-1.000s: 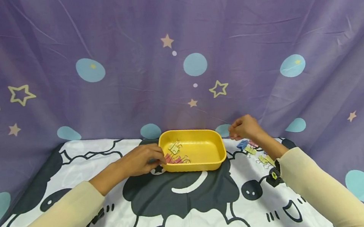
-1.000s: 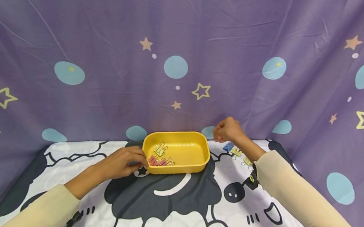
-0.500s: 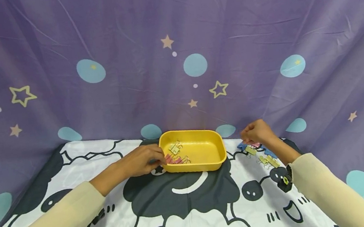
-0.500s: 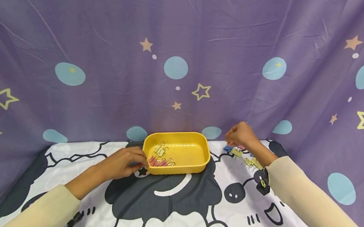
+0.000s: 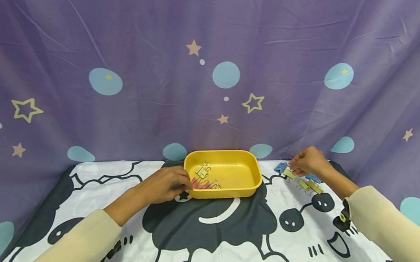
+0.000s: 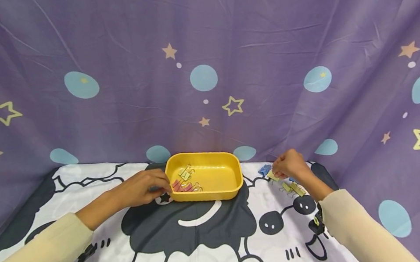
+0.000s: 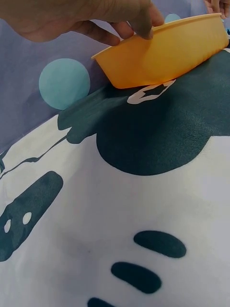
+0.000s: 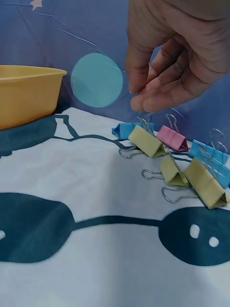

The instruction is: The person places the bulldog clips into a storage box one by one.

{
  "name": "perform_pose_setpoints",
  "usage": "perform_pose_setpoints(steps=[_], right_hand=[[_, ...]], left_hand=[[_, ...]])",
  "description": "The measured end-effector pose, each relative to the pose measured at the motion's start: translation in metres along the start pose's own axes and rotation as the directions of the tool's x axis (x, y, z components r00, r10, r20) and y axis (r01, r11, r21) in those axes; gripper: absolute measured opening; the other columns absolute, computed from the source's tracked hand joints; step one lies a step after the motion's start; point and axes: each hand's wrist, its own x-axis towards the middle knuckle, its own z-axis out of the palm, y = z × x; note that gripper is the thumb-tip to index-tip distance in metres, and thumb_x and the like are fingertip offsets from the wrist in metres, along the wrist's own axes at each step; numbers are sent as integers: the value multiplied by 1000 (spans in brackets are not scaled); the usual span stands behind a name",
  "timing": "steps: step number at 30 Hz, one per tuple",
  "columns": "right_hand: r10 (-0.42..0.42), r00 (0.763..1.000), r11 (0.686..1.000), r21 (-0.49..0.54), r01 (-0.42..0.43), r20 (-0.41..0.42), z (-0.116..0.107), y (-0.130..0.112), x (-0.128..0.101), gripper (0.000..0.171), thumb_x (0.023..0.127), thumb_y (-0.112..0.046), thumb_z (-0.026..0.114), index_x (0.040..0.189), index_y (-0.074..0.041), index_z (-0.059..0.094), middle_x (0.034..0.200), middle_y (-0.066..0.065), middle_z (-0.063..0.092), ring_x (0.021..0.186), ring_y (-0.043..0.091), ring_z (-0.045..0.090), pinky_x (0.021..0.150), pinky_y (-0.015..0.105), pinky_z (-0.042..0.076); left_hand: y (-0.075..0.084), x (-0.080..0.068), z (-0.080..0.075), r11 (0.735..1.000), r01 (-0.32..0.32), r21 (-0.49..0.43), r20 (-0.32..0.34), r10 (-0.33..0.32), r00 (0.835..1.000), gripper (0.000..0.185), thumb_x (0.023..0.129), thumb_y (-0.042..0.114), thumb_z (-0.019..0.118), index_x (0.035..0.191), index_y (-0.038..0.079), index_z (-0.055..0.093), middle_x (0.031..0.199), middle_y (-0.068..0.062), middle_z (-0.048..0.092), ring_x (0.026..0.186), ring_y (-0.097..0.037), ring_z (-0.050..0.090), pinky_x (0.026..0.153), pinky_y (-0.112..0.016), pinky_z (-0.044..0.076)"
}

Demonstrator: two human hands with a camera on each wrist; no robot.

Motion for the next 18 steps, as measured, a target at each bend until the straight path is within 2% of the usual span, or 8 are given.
perform_pose_setpoints(steps=[9,18], right_hand=[[28,1000,996,-88,-29,-6,-10,17,-9,18,95,-3,83,104,13,80,77,11,83,66,16,80,68,34,69],[30,998,985,-171,-39,-52,-22,42,-17,9,88,-6,84,85,2,81,65,2,76,59,12,74,62,33,67]], left_hand=[[0,-1,0,1000,-1,3,-3,1,1000,22,95,-2,83,107,16,89,110,5,82,106,-13,72,94,-39,64],[-1,0,0,1000,-11,-10,-2,11,1000,22,96,-2,82,106,17,89,110,6,82,106,-13,72,94,-38,64]])
